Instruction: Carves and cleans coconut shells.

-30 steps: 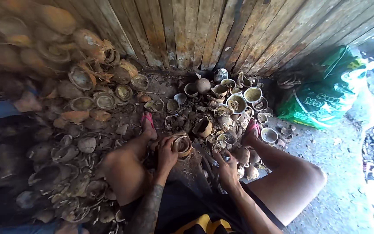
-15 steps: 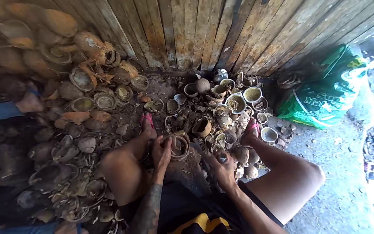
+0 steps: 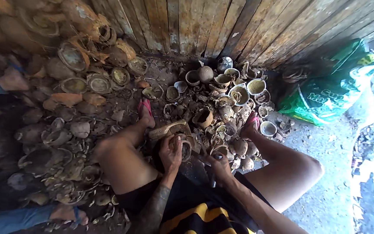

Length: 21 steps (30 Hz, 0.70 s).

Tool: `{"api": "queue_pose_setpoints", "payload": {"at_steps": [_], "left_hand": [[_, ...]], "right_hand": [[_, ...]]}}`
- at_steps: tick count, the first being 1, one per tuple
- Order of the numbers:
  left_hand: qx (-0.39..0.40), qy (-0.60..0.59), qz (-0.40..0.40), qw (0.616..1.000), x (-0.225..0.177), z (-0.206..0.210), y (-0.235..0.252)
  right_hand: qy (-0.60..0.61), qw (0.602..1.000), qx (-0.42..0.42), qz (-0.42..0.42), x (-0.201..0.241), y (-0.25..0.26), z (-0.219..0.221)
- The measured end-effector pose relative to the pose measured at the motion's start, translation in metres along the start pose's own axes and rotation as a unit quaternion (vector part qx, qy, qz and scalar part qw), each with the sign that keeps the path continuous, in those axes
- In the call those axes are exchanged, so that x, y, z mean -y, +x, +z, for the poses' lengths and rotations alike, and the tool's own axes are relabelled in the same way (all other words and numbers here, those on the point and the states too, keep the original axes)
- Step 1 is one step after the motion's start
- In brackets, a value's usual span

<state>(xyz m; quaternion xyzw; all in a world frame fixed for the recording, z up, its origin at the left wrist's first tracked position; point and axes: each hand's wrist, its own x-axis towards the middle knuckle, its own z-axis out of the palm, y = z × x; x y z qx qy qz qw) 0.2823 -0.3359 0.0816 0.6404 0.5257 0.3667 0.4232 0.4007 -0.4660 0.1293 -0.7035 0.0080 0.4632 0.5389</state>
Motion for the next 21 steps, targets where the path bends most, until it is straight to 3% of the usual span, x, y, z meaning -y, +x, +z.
{"api": "queue_pose_setpoints", "payload": {"at_steps": [2, 4, 6, 8, 11, 13, 18, 19, 21], "left_hand": [[-0.052, -0.007, 0.023, 0.998, 0.007, 0.006, -0.014], [-0.08, -0.026, 0.03, 0.996, 0.009, 0.009, -0.025], [-0.08, -0.06, 0.034, 0.994, 0.008, 0.007, -0.028], [-0.05, -0.07, 0.051, 0.995, 0.005, 0.001, -0.023], [0.093, 0.063, 0.109, 0.988, -0.005, -0.022, 0.0], [0.208, 0.205, 0.108, 0.95, -0.024, -0.036, 0.027], [0.454, 0.381, 0.079, 0.801, -0.056, -0.034, 0.082], [0.474, 0.386, 0.087, 0.786, -0.052, -0.03, 0.084], [0.458, 0.366, 0.11, 0.802, -0.044, -0.025, 0.08]], "right_hand": [[0.098, 0.99, -0.031, 0.096, -0.005, -0.01, 0.004], [0.171, 0.976, -0.048, 0.13, -0.015, -0.017, 0.006], [0.199, 0.973, -0.046, 0.113, -0.02, -0.017, 0.006], [0.166, 0.985, -0.017, 0.034, -0.015, -0.014, 0.007], [-0.004, 0.986, 0.049, -0.16, -0.013, 0.008, 0.004], [-0.1, 0.963, 0.091, -0.235, -0.006, 0.024, 0.001], [-0.205, 0.908, 0.192, -0.312, 0.01, 0.032, -0.004], [-0.219, 0.903, 0.192, -0.315, 0.011, 0.032, -0.004], [-0.235, 0.902, 0.172, -0.319, 0.011, 0.03, -0.004]]}}
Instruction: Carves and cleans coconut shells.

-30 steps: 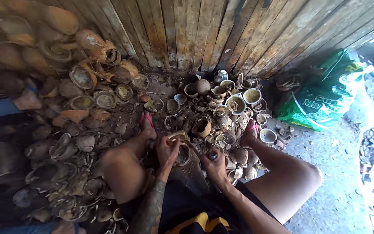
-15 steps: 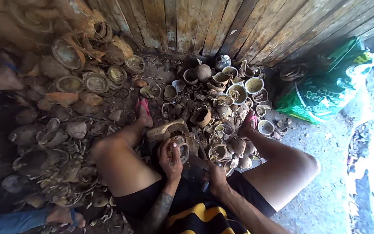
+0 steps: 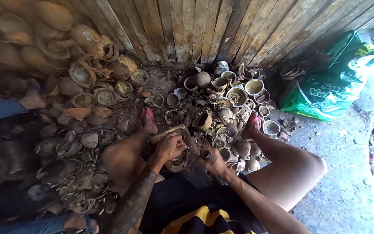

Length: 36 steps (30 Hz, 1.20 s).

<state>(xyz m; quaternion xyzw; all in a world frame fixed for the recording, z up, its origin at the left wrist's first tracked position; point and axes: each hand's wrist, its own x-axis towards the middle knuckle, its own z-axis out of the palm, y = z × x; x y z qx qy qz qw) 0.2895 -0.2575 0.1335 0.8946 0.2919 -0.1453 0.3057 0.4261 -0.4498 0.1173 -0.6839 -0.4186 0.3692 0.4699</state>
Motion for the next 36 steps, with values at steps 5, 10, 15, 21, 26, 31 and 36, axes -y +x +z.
{"api": "queue_pose_setpoints", "payload": {"at_steps": [5, 10, 15, 21, 26, 31, 36], "left_hand": [[-0.238, -0.029, -0.034, 0.97, -0.014, 0.032, -0.02], [-0.302, -0.022, -0.047, 0.952, -0.029, 0.058, -0.046], [-0.379, -0.009, -0.064, 0.923, -0.024, 0.043, -0.035], [-0.276, 0.061, -0.138, 0.949, -0.027, 0.012, 0.015], [0.028, 0.132, -0.207, 0.969, -0.04, -0.01, 0.04], [0.069, 0.178, -0.203, 0.96, -0.028, -0.006, 0.031], [0.059, 0.206, -0.204, 0.955, -0.048, -0.003, 0.025]], "right_hand": [[-0.025, 0.999, -0.041, 0.003, 0.009, -0.017, -0.003], [-0.033, 0.997, 0.013, 0.066, 0.022, -0.031, -0.014], [-0.112, 0.993, 0.014, -0.025, 0.011, -0.013, -0.012], [-0.166, 0.985, -0.007, 0.045, 0.015, 0.044, -0.004], [-0.12, 0.992, -0.017, 0.04, -0.037, 0.042, -0.004], [-0.084, 0.993, -0.061, 0.064, -0.035, 0.033, 0.018], [0.184, 0.94, -0.167, 0.233, -0.025, 0.039, 0.012]]}}
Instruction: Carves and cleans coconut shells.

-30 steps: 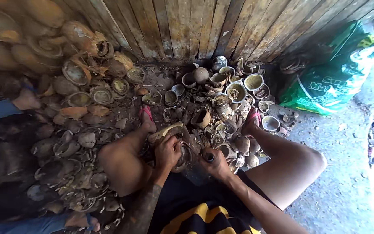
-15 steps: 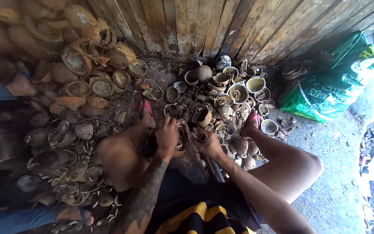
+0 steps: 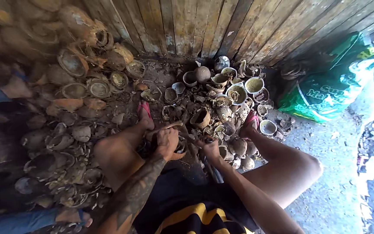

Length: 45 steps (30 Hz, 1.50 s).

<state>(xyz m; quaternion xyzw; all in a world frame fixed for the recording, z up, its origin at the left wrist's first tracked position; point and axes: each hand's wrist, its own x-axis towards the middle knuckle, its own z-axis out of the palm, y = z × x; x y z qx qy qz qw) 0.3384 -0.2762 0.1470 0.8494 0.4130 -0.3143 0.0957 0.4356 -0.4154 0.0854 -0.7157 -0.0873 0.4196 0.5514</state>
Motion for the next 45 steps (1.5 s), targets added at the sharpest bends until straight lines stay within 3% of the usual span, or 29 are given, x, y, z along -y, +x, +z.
{"api": "queue_pose_setpoints", "payload": {"at_steps": [2, 3, 5, 6, 7, 9, 12, 15, 17, 19, 21, 24, 27, 31, 33, 36, 38, 40, 45], "left_hand": [[-0.003, 0.01, 0.006, 1.0, -0.002, 0.0, -0.006], [-0.01, 0.013, 0.011, 1.0, -0.003, 0.001, -0.009], [-0.025, 0.017, 0.016, 0.999, -0.001, 0.003, -0.013], [-0.027, 0.016, 0.014, 0.999, 0.0, 0.007, -0.015], [-0.026, 0.017, 0.011, 0.999, 0.001, 0.011, -0.018], [-0.03, 0.023, 0.009, 0.999, 0.0, 0.017, -0.021], [-0.062, 0.014, 0.013, 0.998, -0.004, 0.025, -0.023], [-0.091, -0.009, 0.008, 0.996, -0.001, 0.026, -0.03], [-0.112, -0.024, 0.005, 0.993, 0.004, 0.027, -0.033], [-0.156, -0.039, 0.016, 0.987, 0.003, 0.036, -0.044], [-0.172, -0.063, 0.004, 0.983, 0.003, 0.041, -0.052], [-0.068, -0.097, -0.044, 0.992, 0.007, 0.023, -0.05], [0.032, -0.053, -0.017, 0.998, 0.005, -0.035, -0.041], [-0.032, -0.141, 0.027, 0.989, -0.002, -0.108, -0.028], [-0.086, -0.209, 0.066, 0.972, 0.004, -0.129, -0.021], [-0.099, -0.24, 0.084, 0.962, 0.005, -0.155, -0.026], [-0.122, -0.163, 0.047, 0.978, -0.003, -0.152, -0.03], [-0.092, -0.125, 0.024, 0.988, -0.006, -0.135, -0.027], [-0.061, -0.171, 0.051, 0.982, -0.009, -0.082, -0.049]], "right_hand": [[0.109, 0.988, -0.023, 0.106, 0.006, -0.002, -0.003], [0.099, 0.991, -0.022, 0.088, 0.006, -0.004, -0.005], [-0.079, 0.994, 0.009, -0.073, 0.009, -0.008, -0.012], [-0.202, 0.969, 0.038, -0.135, 0.016, -0.014, -0.016], [-0.3, 0.938, 0.075, -0.155, 0.025, -0.022, -0.019], [-0.383, 0.906, 0.124, -0.132, 0.043, -0.034, -0.014], [-0.326, 0.935, 0.107, -0.092, 0.05, -0.033, -0.01], [-0.194, 0.977, 0.053, -0.068, 0.029, -0.022, -0.013], [-0.106, 0.992, 0.039, 0.062, 0.012, -0.02, -0.014], [-0.032, 0.97, 0.038, 0.237, -0.021, -0.029, -0.018], [0.059, 0.958, -0.005, 0.279, -0.037, -0.04, -0.015], [0.024, 0.981, 0.019, 0.194, -0.028, -0.048, -0.016], [-0.065, 0.987, 0.055, 0.135, -0.02, -0.045, -0.024], [-0.138, 0.987, 0.067, 0.057, -0.017, -0.052, -0.037], [-0.13, 0.988, 0.059, 0.058, -0.02, -0.06, -0.038], [-0.093, 0.992, 0.038, 0.077, -0.031, -0.061, -0.039], [-0.082, 0.992, 0.043, 0.081, -0.034, -0.061, -0.041], [-0.063, 0.996, 0.04, 0.054, -0.037, -0.064, -0.041], [0.06, 0.996, -0.018, -0.064, -0.01, -0.078, -0.042]]}}
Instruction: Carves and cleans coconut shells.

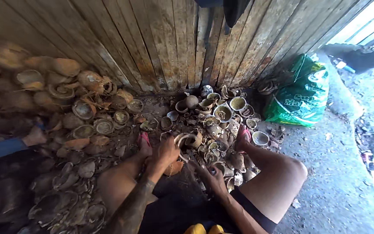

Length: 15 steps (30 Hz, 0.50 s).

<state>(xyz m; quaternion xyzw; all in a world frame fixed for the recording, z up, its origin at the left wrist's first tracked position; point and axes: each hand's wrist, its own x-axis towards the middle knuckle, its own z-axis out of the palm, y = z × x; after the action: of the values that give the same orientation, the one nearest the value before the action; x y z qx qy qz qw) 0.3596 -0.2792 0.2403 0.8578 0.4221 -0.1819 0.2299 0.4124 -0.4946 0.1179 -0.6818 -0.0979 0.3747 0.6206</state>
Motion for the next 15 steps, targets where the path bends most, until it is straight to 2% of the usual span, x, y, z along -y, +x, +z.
{"api": "queue_pose_setpoints", "payload": {"at_steps": [4, 6, 10, 15], "left_hand": [[0.003, -0.004, 0.037, 0.999, -0.015, 0.05, -0.039], [-0.002, -0.004, 0.037, 0.999, -0.024, 0.06, -0.052], [-0.028, 0.002, -0.008, 1.0, -0.014, 0.058, -0.053], [0.007, -0.002, 0.001, 1.0, -0.011, 0.05, -0.058]], "right_hand": [[0.047, 0.999, 0.023, -0.015, 0.024, 0.018, 0.009], [0.104, 0.994, 0.043, 0.013, 0.031, 0.03, 0.014], [0.127, 0.987, 0.046, 0.091, 0.042, 0.035, 0.015], [0.071, 0.993, 0.074, 0.064, 0.036, 0.041, 0.027]]}}
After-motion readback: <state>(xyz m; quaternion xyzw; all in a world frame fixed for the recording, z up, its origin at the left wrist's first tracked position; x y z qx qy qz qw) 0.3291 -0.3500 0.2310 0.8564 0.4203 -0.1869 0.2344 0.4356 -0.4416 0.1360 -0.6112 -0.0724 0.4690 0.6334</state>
